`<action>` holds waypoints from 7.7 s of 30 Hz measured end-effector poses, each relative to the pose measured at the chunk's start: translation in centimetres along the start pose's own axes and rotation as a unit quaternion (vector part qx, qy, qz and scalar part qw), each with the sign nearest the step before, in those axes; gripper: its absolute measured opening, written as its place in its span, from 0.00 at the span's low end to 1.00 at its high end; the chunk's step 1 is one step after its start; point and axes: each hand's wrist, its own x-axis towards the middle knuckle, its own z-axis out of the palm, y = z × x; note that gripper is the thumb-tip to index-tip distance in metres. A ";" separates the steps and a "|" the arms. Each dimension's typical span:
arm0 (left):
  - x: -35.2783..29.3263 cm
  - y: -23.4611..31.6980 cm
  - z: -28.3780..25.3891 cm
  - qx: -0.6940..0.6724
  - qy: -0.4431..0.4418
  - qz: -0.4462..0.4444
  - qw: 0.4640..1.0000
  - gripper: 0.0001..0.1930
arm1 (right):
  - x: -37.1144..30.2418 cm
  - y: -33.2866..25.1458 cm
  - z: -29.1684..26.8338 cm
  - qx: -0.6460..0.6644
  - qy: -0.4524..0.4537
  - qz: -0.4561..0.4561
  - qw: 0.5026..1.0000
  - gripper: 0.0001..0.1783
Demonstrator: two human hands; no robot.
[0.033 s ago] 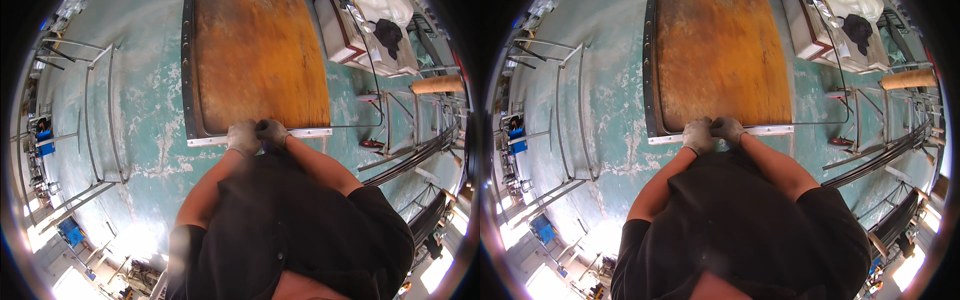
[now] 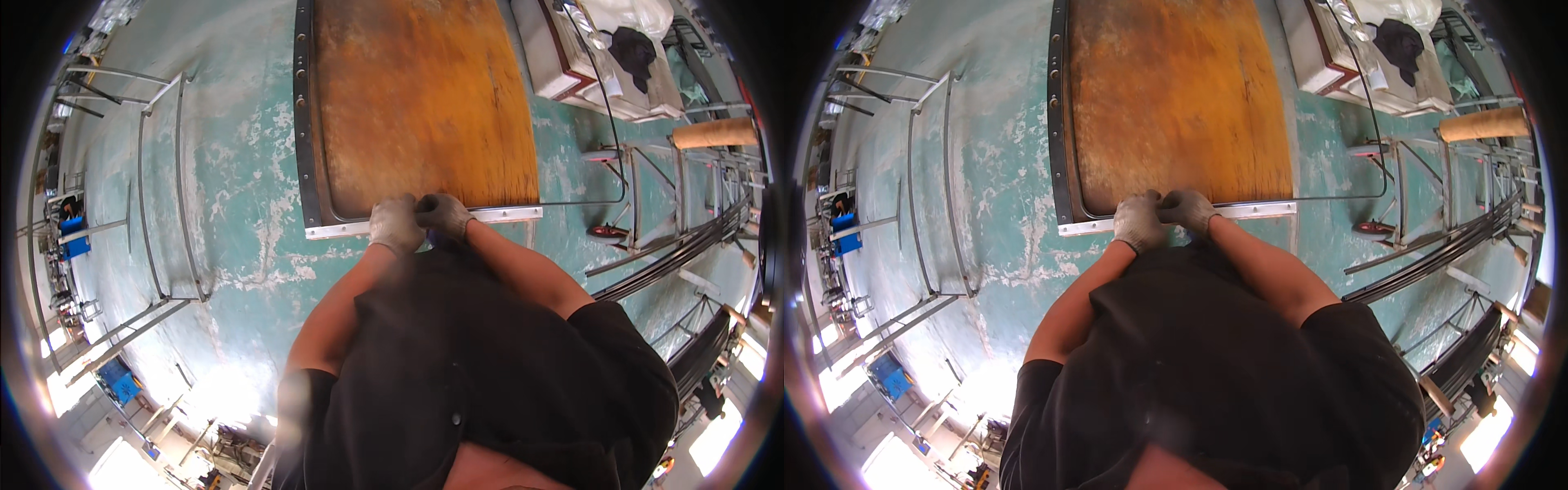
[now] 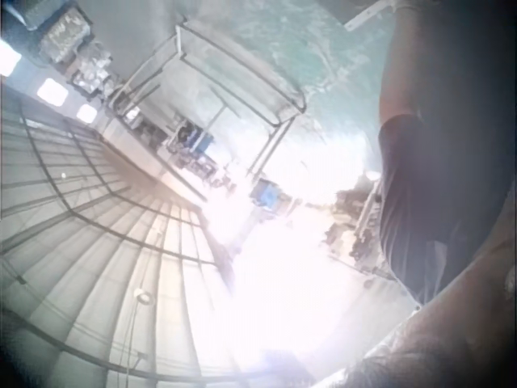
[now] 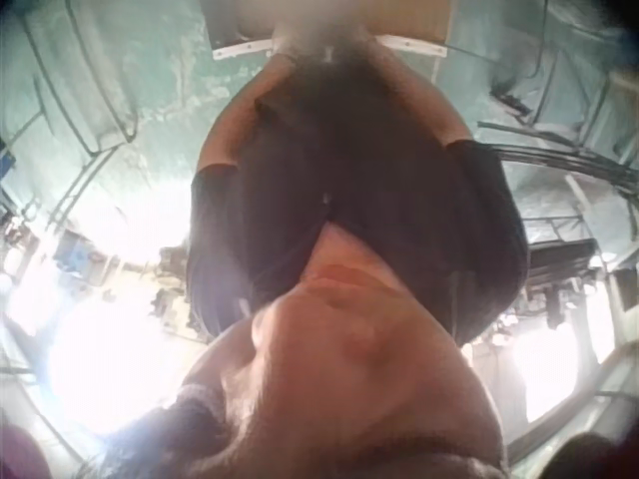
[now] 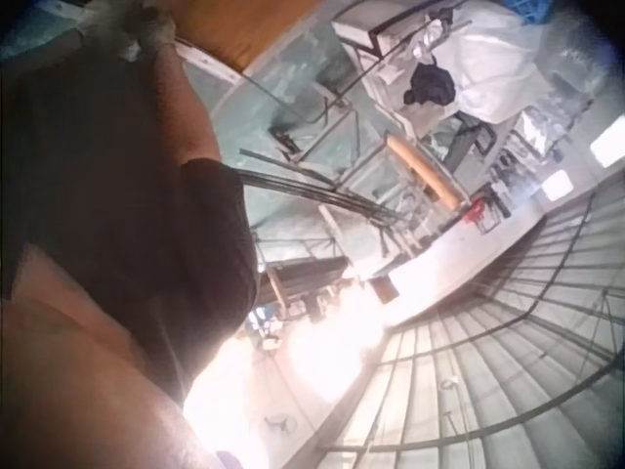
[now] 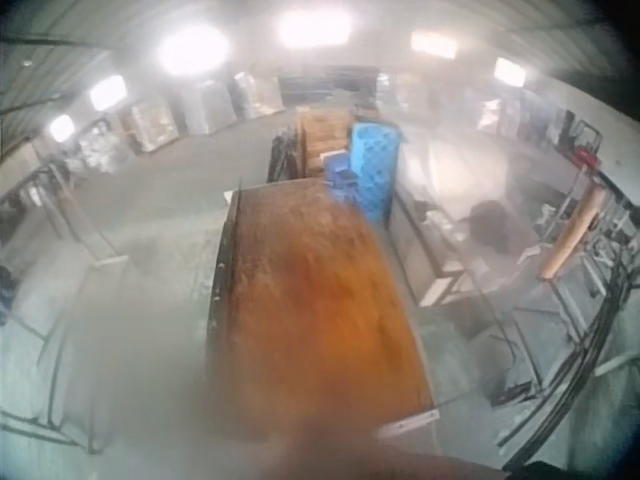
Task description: The person measures and bends metal rods on a wooden workbench using a tape measure and a metal straightedge. They repeatedly measure, mark, and bend the rods into rectangular shapes, then place them on a nearby rack.
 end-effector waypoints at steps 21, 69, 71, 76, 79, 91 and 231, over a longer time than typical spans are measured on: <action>0.8 -4.0 4.9 -0.208 0.104 0.086 0.969 0.43 | -0.8 0.5 0.1 0.206 0.002 -0.060 0.977 0.23; 0.3 -3.9 3.8 -0.237 0.059 0.055 0.968 0.33 | 1.9 1.2 0.9 0.100 0.019 -0.080 0.992 0.17; -1.6 -4.7 2.3 -0.242 0.030 0.002 0.970 0.28 | 2.7 2.6 1.2 0.167 0.061 -0.113 0.978 0.17; -11.2 -14.5 4.6 -0.314 -0.040 -0.218 0.923 0.18 | 2.4 1.7 0.4 0.113 0.081 -0.115 0.984 0.18; -20.5 -22.1 9.0 -0.416 -0.055 -0.377 0.826 0.14 | 1.3 -0.5 0.8 0.169 0.092 -0.053 0.980 0.18; -22.2 -19.1 10.1 -0.631 0.139 -0.407 0.646 0.10 | -0.2 1.1 2.3 -0.262 0.212 -0.202 0.920 0.04; -18.4 -20.3 8.2 -0.660 0.127 -0.310 0.673 0.08 | 1.7 0.2 7.9 -0.184 0.361 -0.102 0.908 0.04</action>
